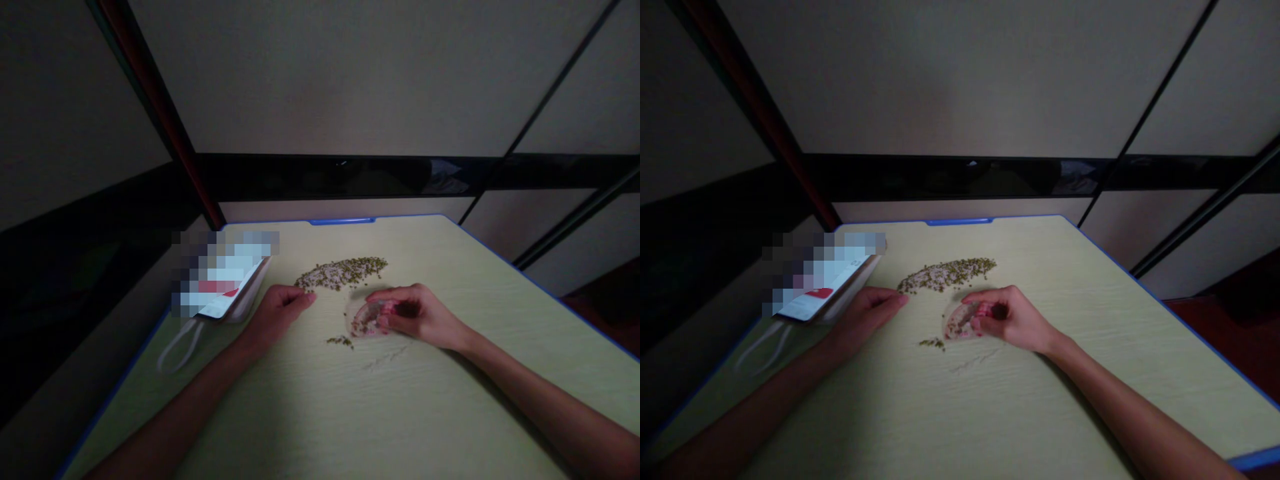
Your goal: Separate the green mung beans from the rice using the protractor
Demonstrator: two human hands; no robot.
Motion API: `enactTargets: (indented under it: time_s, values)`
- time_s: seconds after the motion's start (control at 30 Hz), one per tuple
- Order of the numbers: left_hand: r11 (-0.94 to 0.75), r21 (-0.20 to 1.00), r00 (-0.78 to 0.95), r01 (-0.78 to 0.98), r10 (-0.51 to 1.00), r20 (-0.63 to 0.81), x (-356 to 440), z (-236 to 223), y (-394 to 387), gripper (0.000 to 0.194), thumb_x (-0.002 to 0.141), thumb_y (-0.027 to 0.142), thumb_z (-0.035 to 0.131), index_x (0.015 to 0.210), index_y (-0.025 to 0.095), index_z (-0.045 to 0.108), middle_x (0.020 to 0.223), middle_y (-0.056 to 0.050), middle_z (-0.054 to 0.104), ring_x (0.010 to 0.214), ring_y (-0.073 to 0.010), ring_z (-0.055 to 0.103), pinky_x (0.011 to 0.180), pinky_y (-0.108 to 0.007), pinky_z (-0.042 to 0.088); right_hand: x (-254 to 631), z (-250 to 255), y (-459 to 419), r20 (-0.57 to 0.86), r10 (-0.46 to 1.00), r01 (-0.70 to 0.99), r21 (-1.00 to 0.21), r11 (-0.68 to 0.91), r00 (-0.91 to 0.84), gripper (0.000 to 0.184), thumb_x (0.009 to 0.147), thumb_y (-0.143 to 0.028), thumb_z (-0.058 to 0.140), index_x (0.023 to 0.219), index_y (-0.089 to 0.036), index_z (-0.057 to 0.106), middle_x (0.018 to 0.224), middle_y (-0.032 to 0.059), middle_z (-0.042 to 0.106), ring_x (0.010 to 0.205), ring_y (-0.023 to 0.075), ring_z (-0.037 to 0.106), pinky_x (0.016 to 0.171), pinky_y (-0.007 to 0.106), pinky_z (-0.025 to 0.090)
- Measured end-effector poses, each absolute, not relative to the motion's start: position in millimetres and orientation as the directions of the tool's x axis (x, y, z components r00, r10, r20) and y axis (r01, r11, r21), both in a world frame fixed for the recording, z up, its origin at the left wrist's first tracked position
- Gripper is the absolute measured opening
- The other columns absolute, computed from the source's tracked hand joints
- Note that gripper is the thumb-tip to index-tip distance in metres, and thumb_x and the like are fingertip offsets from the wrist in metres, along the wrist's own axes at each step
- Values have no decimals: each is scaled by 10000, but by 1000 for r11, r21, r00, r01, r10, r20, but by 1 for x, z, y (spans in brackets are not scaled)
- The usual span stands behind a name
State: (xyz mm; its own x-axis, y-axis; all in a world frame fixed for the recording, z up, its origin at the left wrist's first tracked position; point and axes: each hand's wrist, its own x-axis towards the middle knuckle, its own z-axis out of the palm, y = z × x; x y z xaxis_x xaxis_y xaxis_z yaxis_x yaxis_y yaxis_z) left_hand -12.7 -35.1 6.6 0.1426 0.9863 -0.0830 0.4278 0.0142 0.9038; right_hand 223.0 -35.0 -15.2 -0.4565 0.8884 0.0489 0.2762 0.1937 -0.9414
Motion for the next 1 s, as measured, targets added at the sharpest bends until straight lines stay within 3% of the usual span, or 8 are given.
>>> enactTargets:
  time_s: [0.4,1.0]
  values:
    - [-7,898,132,441,990,-57,-12,8,-37,336,653,391,473,433,198,308,447,73,228,447,-73,263,421,-229,179,217,-17,-36,65,902,290,-935,205,-428,344,708,-245,595,1012,-88,627,601,17,578,518,91,458,495,227,372]
    - [1,903,117,429,992,-56,-11,8,-36,339,647,378,475,425,200,292,441,73,229,437,-68,244,417,-233,169,229,-16,-34,92,841,251,-932,262,-534,271,727,-219,612,976,-121,652,592,-2,551,508,79,461,471,207,364]
